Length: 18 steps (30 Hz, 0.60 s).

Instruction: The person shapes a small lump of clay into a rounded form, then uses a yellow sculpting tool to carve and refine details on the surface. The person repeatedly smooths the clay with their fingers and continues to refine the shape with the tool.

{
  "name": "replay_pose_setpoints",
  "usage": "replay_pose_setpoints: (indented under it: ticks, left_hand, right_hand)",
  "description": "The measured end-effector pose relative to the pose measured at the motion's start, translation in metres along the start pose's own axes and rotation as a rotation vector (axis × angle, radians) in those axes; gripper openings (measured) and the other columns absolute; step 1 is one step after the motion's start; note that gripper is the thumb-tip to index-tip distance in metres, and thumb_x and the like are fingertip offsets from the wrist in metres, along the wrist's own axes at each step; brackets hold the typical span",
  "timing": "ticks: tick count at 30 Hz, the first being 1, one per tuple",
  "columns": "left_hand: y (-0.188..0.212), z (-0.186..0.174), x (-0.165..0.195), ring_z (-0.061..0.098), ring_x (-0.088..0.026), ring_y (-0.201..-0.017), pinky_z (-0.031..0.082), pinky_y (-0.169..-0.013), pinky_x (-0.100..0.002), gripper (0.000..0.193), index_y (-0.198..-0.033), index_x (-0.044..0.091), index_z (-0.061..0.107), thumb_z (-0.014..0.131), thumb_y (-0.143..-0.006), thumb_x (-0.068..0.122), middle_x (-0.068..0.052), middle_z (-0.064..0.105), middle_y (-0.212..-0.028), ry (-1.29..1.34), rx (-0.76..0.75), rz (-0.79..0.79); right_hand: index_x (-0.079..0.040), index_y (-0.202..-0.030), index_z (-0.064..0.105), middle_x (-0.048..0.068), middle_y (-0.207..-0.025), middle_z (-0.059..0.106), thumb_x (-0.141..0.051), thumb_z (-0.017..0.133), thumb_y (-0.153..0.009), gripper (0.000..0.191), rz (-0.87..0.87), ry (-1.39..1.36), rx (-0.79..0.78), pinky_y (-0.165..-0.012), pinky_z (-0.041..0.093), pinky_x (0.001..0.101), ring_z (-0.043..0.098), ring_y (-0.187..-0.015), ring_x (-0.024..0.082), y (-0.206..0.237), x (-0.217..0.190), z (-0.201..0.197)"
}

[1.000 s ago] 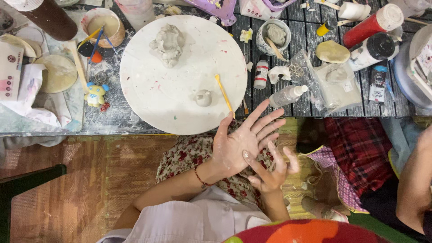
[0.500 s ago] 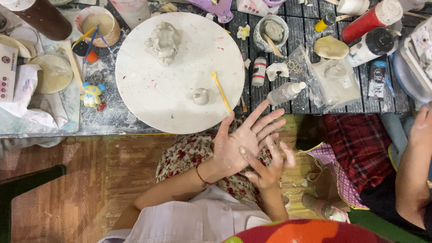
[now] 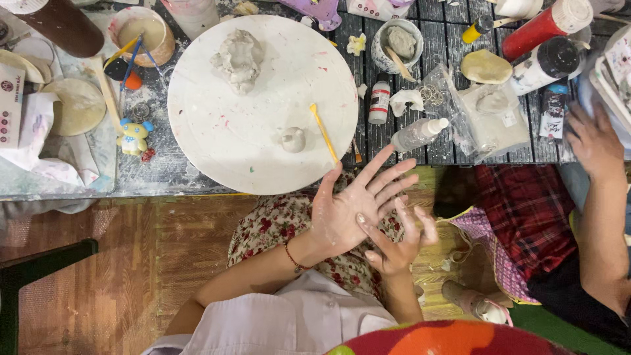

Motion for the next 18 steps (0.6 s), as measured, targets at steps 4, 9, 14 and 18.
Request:
replay_pose_setpoints:
  ticks: [4, 9, 14, 18]
  left_hand:
    - [0.000, -0.002, 0.001, 0.026, -0.031, -0.158, 0.023, -0.130, -0.041, 0.087, -0.170, 0.014, 0.014, 0.038, -0.102, 0.063, -0.019, 0.021, -0.173, -0.004, 0.022, -0.002]
    - [0.000, -0.003, -0.004, 0.026, -0.032, -0.156, 0.023, -0.129, -0.043, 0.084, -0.170, 0.013, 0.014, 0.036, -0.104, 0.061, -0.020, 0.021, -0.171, 0.090, 0.059, -0.030]
    - [0.000, -0.005, -0.003, 0.026, -0.032, -0.156, 0.024, -0.129, -0.043, 0.084, -0.171, 0.014, 0.015, 0.037, -0.105, 0.061, -0.019, 0.020, -0.172, 0.130, 0.062, -0.020]
    - [0.001, -0.004, -0.004, 0.024, -0.032, -0.158, 0.025, -0.127, -0.042, 0.083, -0.171, 0.015, 0.015, 0.037, -0.105, 0.060, -0.019, 0.019, -0.173, 0.116, 0.032, -0.028]
  right_hand:
    - [-0.026, -0.112, 0.082, 0.015, -0.145, 0.056, -0.069, 0.034, -0.105, 0.064, -0.012, -0.016, 0.017, -0.119, 0.032, 0.0502, 0.032, -0.138, 0.036, -0.004, -0.001, -0.005]
    - [-0.025, -0.110, 0.080, 0.017, -0.146, 0.057, -0.071, 0.032, -0.105, 0.067, 0.098, -0.121, 0.004, -0.121, 0.026, 0.0506, 0.033, -0.140, 0.036, -0.011, 0.005, 0.002]
    - [-0.024, -0.107, 0.080, 0.018, -0.145, 0.057, -0.069, 0.034, -0.105, 0.064, 0.075, -0.129, -0.008, -0.120, 0.025, 0.0517, 0.032, -0.139, 0.036, -0.011, 0.006, -0.006]
    - [-0.027, -0.110, 0.082, 0.017, -0.143, 0.056, -0.070, 0.038, -0.104, 0.061, -0.020, -0.089, -0.073, -0.119, 0.027, 0.0500, 0.033, -0.138, 0.036, -0.010, -0.002, -0.005]
Point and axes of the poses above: each hand's wrist, its own y-axis away from the middle knuckle, its own z-axis out of the palm, x = y × z, the point moved 8 cm from there along -y, towards the middle knuckle
